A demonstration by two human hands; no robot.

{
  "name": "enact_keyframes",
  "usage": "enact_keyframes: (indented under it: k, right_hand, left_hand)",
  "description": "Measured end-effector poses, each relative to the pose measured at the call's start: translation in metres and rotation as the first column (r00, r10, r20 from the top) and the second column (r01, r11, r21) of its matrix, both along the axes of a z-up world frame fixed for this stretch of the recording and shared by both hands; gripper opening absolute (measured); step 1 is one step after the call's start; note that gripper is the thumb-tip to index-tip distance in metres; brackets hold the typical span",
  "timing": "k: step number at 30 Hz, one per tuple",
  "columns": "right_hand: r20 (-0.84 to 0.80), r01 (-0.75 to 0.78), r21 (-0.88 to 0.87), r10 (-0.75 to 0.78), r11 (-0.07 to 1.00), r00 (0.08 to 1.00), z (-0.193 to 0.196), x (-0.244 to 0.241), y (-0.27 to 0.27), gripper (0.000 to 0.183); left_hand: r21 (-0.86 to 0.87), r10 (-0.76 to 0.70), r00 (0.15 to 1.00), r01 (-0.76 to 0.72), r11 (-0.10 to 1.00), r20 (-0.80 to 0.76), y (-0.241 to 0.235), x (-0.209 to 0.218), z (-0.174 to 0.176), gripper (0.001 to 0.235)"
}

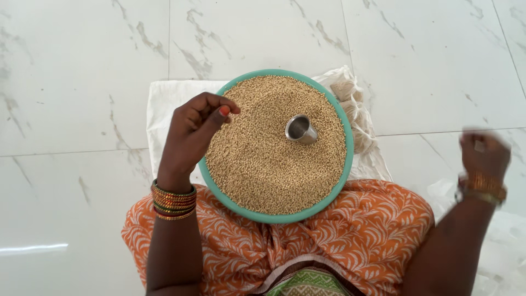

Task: The person scoops small grains from a large bowl using a metal cup and pours them into small plastic bags. They then tie each bag closed and place it aside, repeating the process for multiple bags.

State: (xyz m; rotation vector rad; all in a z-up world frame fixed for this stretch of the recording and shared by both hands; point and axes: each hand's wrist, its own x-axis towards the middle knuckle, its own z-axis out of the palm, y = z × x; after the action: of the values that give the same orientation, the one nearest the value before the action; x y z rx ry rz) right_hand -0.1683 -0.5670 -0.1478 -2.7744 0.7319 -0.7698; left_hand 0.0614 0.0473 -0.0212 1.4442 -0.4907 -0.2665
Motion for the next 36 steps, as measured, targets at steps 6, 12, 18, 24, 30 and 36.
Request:
enact_keyframes:
  k: [6,12,18,24,30,36]
  right_hand:
    - [-0.632,0.586,0.207,-0.35,0.783,0.691,-0.042,-0.095,0.058,0.055]
    - [-0.639,0.793,0.138,-0.558,0.594,0.529,-0.054,-0.108,0.079,0.017]
    - [0.097,0.284,0.322,-0.33,0.903,0.939,-0.013,-0.107,0.054,0.011]
    - [0.581,-0.506,0.685,0.026,0.524,0.814,0.149,-0.006,0.169,0.024]
    - [0.544,-0.645,0.736,0.386,0.206,0.745,0.196,0.074,0.281,0.025]
    - [0.688,-0.709,0.704,0.284,-0.037,0.668,0.173,0.113,0.334,0.035]
  left_hand:
    - [-0.007,-0.092,0.995,0.092,0.996,0.026,-0.012,-0.005,0.0,0.012]
    - [0.03,-0.124,0.992,0.123,0.992,0.037,-0.014,-0.013,0.004,0.012]
    - [0.068,-0.11,0.993,0.106,0.992,0.047,-0.01,-0.018,0.008,0.012]
    - [-0.014,-0.238,0.97,0.239,0.971,0.039,-0.029,-0.029,0.013,0.014]
    - [-0.078,-0.224,0.913,0.266,0.961,0.341,-0.043,-0.063,0.046,0.024]
    - [0.114,-0.069,0.934,0.03,0.993,0.35,-0.059,-0.08,0.062,0.08]
